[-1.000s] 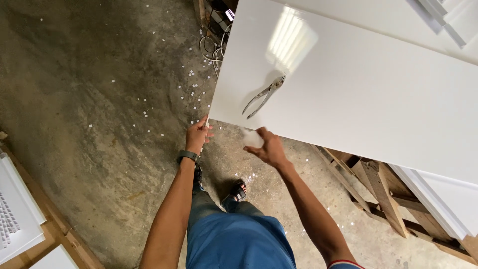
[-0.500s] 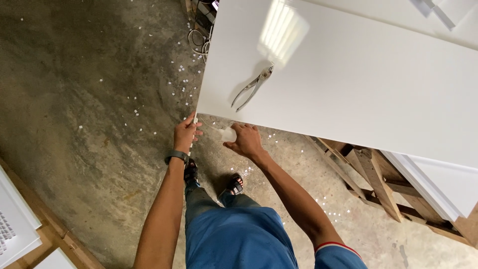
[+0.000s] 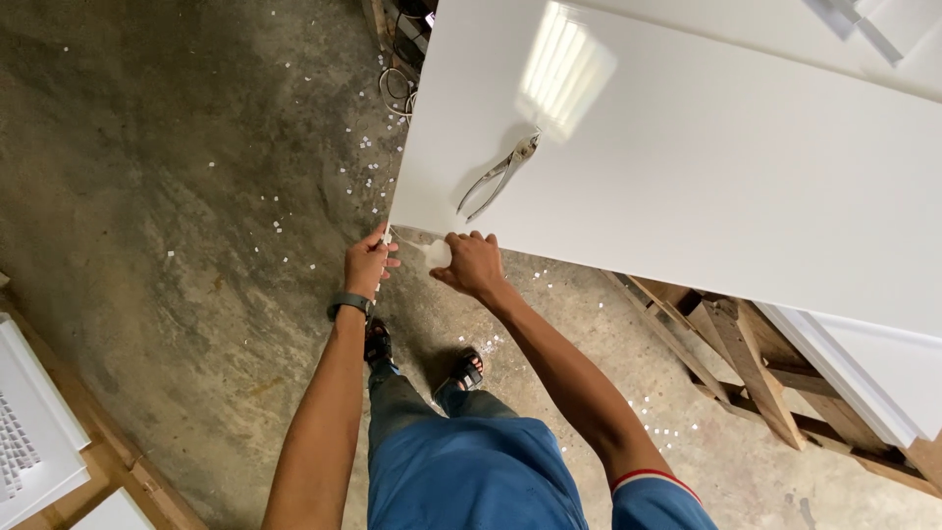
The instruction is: Cutting and applying plastic edge strips to a white board.
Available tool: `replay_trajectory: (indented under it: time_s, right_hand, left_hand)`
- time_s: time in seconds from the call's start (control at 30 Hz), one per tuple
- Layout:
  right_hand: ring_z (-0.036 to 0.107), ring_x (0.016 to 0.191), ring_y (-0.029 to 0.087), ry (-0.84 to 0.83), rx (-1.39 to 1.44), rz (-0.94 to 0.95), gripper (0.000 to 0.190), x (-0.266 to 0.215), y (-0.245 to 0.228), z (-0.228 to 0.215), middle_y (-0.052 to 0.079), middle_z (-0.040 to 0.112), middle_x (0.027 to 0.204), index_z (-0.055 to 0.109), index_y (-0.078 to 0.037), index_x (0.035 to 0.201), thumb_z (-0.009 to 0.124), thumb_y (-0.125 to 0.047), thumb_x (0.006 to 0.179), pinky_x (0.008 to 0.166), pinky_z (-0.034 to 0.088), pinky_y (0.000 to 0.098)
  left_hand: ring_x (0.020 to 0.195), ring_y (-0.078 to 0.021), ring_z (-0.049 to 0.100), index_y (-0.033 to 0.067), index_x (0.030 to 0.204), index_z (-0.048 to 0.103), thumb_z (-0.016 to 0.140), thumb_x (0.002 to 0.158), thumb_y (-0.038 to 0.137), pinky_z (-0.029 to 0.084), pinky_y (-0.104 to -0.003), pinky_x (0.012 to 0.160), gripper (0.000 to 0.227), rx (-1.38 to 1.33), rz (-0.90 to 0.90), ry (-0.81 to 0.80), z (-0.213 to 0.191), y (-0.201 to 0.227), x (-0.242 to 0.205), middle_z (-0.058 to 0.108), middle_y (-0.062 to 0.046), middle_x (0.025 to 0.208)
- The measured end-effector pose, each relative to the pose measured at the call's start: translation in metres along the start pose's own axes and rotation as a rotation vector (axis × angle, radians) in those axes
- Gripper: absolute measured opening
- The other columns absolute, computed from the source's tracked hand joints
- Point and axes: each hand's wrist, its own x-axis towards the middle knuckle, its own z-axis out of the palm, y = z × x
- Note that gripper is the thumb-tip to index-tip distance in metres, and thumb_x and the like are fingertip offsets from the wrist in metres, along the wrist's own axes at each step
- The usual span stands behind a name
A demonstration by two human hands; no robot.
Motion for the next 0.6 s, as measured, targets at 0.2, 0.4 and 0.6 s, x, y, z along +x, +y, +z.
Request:
replay_trajectory:
  time_s: [0.2,0.4,0.6]
  right_hand:
    - [0.059,0.082,0.020,-0.009,-0.082,0.010,0.055,0.004,-0.010,-0.010,0.003,0.070,0.083,0.068,-0.013,0.110,0.084,-0.054,0.077,0.088,0.045,0.0438]
    - [0.057,0.079,0.020,-0.016,-0.094,0.019,0.054,0.007,-0.014,-0.013,0.003,0.068,0.077,0.068,-0.009,0.106,0.084,-0.052,0.077,0.087,0.043,0.0438]
    - [0.057,0.079,0.020,-0.013,-0.091,0.017,0.053,0.008,-0.014,-0.012,0.003,0.068,0.077,0.069,-0.009,0.104,0.085,-0.052,0.076,0.085,0.042,0.0435]
  left_hand:
    - [0.078,-0.0121,0.073,0.0232,0.145,0.059,0.049,0.101,0.005,0.054,-0.024,0.055,0.048,-0.019,0.018,-0.012,0.000,0.003,-0.001,0.075,-0.010,0.120]
    - [0.077,-0.0127,0.073,0.0235,0.144,0.060,0.050,0.101,0.006,0.054,-0.024,0.055,0.048,0.000,-0.021,0.005,0.001,0.003,-0.001,0.076,-0.009,0.119]
    - [0.076,-0.0117,0.073,0.0247,0.144,0.059,0.050,0.101,0.006,0.054,-0.025,0.056,0.048,0.011,-0.036,0.004,0.001,0.006,-0.002,0.076,-0.008,0.119]
